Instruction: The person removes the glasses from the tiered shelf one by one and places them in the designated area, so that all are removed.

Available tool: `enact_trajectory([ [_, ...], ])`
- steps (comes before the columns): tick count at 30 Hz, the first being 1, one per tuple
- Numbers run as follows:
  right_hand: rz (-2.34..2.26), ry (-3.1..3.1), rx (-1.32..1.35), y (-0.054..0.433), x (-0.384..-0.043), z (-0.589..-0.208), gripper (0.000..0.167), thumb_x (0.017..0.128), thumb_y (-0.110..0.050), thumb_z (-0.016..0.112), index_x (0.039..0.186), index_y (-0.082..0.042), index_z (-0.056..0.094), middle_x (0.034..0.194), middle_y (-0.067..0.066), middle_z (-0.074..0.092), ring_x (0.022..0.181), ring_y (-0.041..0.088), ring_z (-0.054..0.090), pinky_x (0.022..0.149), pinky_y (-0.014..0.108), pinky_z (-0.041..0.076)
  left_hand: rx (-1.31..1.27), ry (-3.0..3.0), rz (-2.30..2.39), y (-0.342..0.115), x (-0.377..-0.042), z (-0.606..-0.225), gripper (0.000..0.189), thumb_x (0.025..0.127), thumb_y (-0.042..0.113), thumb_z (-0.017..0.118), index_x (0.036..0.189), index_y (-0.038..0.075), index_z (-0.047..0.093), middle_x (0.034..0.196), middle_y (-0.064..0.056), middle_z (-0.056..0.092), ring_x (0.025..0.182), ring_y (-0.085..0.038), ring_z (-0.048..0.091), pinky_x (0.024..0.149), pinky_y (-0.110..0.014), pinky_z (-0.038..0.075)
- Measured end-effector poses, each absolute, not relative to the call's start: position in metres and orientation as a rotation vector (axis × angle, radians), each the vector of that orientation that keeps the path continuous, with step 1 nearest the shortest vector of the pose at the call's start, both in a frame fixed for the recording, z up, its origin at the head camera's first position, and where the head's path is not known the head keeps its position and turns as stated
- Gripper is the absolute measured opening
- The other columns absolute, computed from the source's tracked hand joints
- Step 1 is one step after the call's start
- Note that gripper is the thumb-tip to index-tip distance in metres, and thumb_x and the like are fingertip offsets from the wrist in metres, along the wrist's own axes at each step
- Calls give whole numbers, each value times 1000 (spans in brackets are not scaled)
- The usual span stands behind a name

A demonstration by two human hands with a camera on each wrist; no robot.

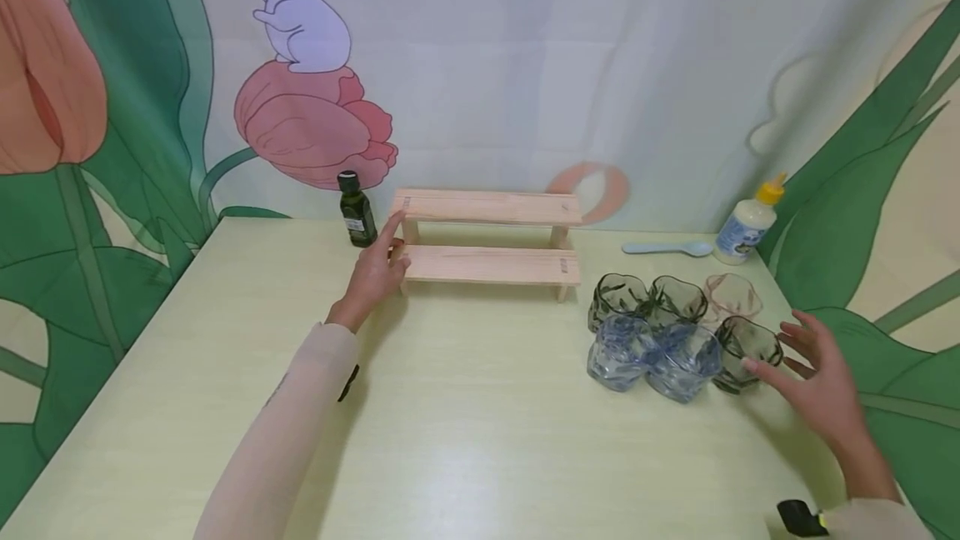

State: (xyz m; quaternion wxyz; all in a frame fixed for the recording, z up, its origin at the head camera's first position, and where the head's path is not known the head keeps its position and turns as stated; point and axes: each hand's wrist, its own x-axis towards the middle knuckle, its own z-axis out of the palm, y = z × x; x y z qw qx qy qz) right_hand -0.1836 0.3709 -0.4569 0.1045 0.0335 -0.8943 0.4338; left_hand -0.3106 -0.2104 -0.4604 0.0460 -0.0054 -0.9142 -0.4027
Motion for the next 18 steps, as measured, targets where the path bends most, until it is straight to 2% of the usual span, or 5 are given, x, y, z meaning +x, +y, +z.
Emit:
enact_trajectory([
  [2,1256,-2616,119,367,-186,-449,84,95,-13,68,161,-21,16,154,27,35,123,-14,39,87,-1,35,-13,-2796,-1229,-211,-312,-461,79,100,10,57,159,39,14,141,-21,55,133,-39,52,113,-54,39],
  [7,1206,-2615,156,353,-198,-431,71,101,-22,58,160,-18,19,153,32,35,129,-12,39,87,-3,33,3,-2810,-1218,-213,-313,-462,79,100,11,58,159,40,14,141,-20,55,133,-39,52,113,-54,39],
  [12,1200,-2616,203,334,-213,-414,67,103,-26,55,160,-20,20,153,31,36,143,9,40,94,2,35,-1,-2817,-1181,-214,-312,-462,78,99,12,58,159,37,15,140,-21,56,130,-39,54,111,-55,41],
  [15,1203,-2632,249,319,-224,-407,67,104,-26,54,160,-20,18,154,30,35,146,33,36,112,26,39,-2,-2820,-1132,-216,-310,-463,78,99,14,59,159,37,16,142,-22,54,129,-40,54,108,-58,42],
  [18,1232,-2628,316,304,-235,-402,68,104,-25,53,161,-18,16,156,30,33,143,49,32,112,56,35,-2,-2831,-1058,-218,-308,-464,77,98,16,58,160,35,17,151,-21,46,134,-43,50,107,-63,40],
])
